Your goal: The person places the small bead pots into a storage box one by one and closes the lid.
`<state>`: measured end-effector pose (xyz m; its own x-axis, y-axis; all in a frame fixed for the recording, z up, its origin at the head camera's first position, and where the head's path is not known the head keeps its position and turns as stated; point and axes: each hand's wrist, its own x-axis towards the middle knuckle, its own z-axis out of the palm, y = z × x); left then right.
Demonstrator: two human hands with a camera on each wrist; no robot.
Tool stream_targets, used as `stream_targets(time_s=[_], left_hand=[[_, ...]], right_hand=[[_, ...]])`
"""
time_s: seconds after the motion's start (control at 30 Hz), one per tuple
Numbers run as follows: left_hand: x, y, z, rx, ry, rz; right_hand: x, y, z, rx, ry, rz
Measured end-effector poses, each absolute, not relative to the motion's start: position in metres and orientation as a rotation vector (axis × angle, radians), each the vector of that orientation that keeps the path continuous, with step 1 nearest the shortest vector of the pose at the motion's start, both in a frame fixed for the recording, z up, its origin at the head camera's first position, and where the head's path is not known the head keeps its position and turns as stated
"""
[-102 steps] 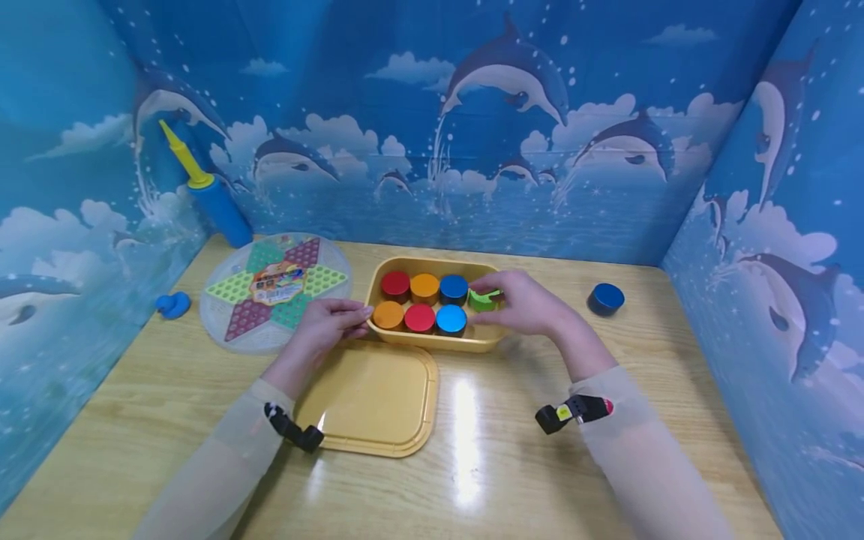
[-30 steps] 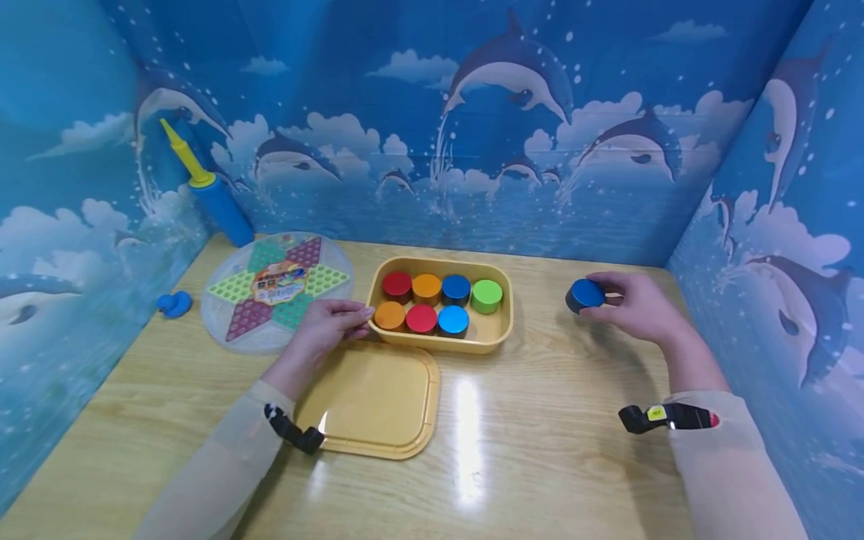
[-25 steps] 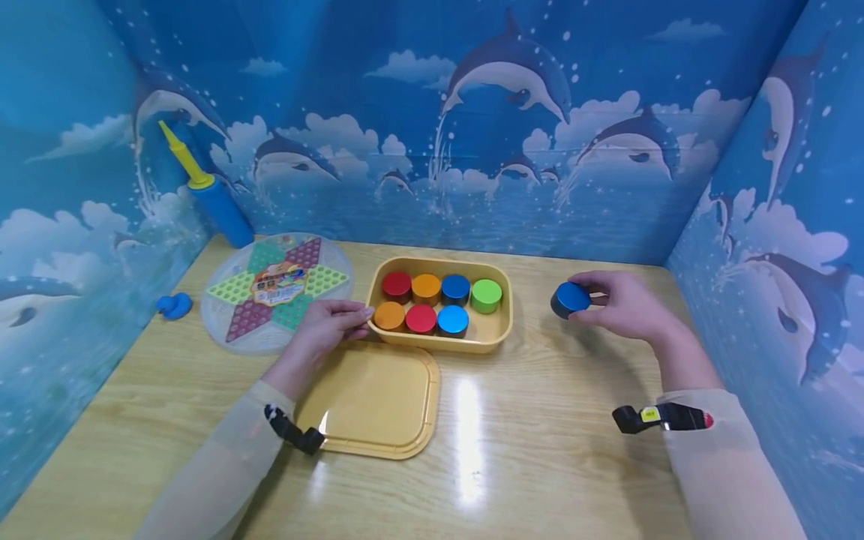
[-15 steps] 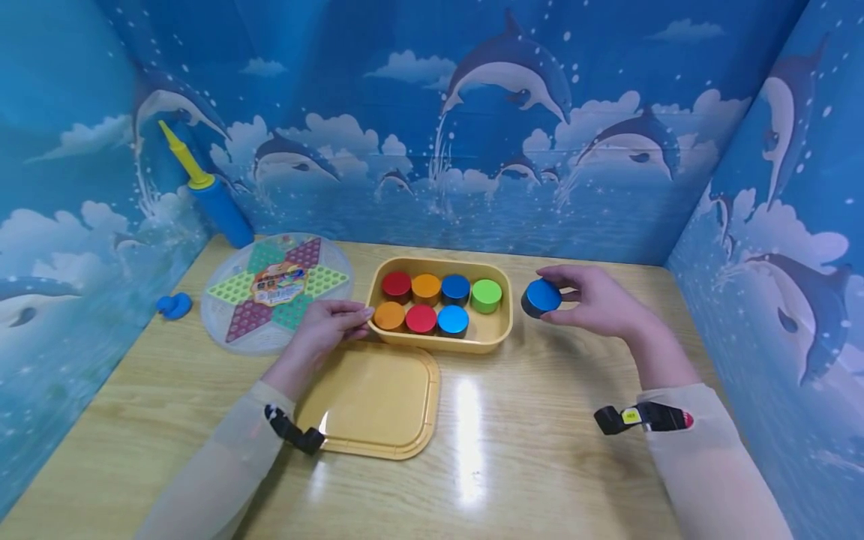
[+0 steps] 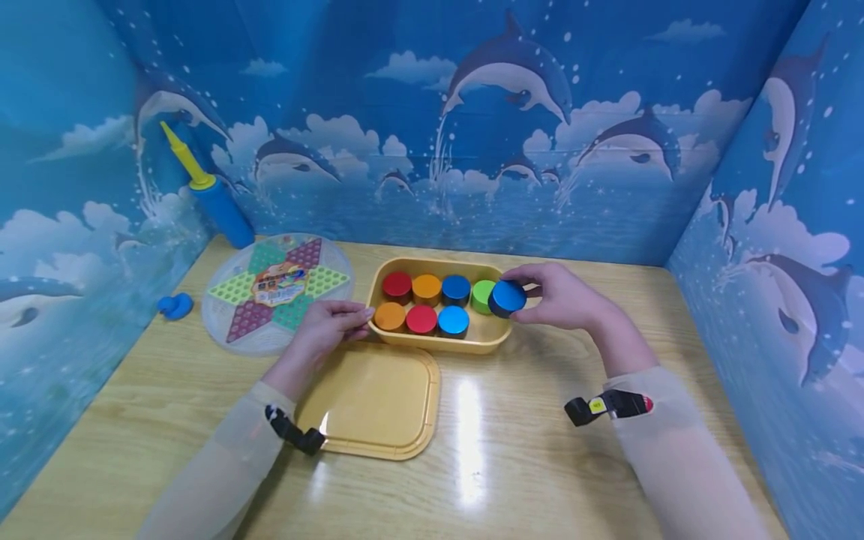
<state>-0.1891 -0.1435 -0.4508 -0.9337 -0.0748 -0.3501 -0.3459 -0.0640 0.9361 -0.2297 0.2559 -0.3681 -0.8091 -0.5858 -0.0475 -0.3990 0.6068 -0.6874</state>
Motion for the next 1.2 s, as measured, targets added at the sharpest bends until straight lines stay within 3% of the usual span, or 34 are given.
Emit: stream_targets(time_s=[1.2], left_hand=[[-0.188, -0.143, -0.449, -0.445, 1.982, 2.144]], right_hand=[[-0.244, 0.207, -0.376, -0.898, 2.461, -0.589]])
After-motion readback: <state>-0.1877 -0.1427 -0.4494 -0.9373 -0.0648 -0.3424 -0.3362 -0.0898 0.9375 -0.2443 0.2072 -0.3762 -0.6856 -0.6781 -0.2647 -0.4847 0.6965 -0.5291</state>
